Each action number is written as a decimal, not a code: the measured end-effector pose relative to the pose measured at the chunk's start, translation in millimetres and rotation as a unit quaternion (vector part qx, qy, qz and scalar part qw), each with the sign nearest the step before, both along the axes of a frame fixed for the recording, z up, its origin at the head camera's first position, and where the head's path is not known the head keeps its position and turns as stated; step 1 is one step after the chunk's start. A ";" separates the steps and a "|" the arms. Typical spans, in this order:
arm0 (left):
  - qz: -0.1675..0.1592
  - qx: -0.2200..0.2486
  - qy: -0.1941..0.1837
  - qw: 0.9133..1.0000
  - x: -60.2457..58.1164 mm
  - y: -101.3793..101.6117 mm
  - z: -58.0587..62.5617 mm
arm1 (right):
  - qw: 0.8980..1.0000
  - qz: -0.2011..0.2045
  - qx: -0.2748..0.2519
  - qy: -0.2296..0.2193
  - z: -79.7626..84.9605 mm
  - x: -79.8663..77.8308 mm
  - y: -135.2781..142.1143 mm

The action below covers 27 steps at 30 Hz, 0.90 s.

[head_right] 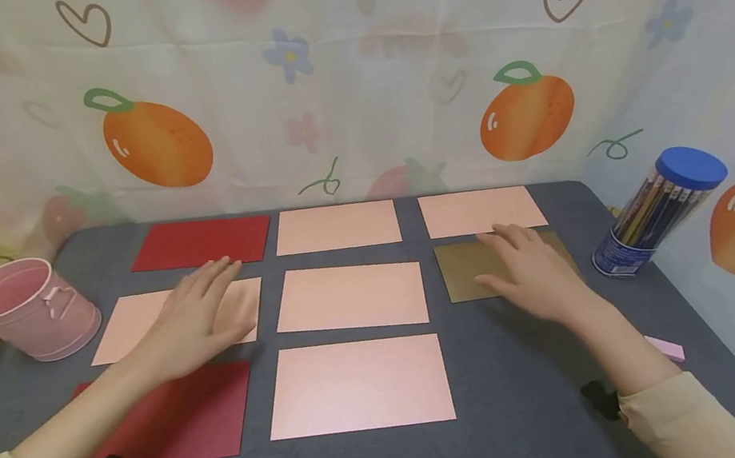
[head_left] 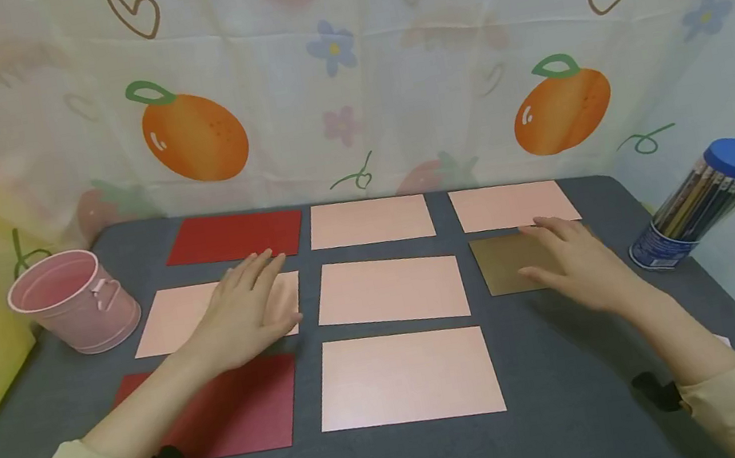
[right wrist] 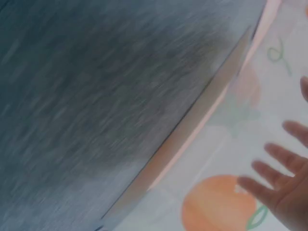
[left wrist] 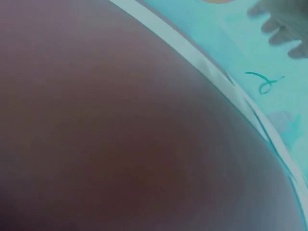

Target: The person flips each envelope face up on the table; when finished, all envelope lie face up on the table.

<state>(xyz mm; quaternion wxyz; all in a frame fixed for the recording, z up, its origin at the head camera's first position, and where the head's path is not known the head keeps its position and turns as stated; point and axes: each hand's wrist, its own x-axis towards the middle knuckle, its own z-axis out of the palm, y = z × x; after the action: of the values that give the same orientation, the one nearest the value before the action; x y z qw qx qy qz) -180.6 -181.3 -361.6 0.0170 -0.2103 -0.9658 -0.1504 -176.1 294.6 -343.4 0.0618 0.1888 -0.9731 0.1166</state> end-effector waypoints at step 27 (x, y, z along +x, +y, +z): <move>-0.142 0.048 -0.186 0.971 11.5 42.9 -12.4 | 0.973 0.133 -0.039 -0.186 -21.2 12.3 -71.9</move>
<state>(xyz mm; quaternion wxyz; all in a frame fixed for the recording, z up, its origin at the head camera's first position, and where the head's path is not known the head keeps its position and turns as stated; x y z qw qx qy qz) -169.1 -138.4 -373.9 -0.1747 -0.3123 -0.9039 -0.2344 -163.8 222.7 -364.6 -0.1286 0.2891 -0.9283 0.1951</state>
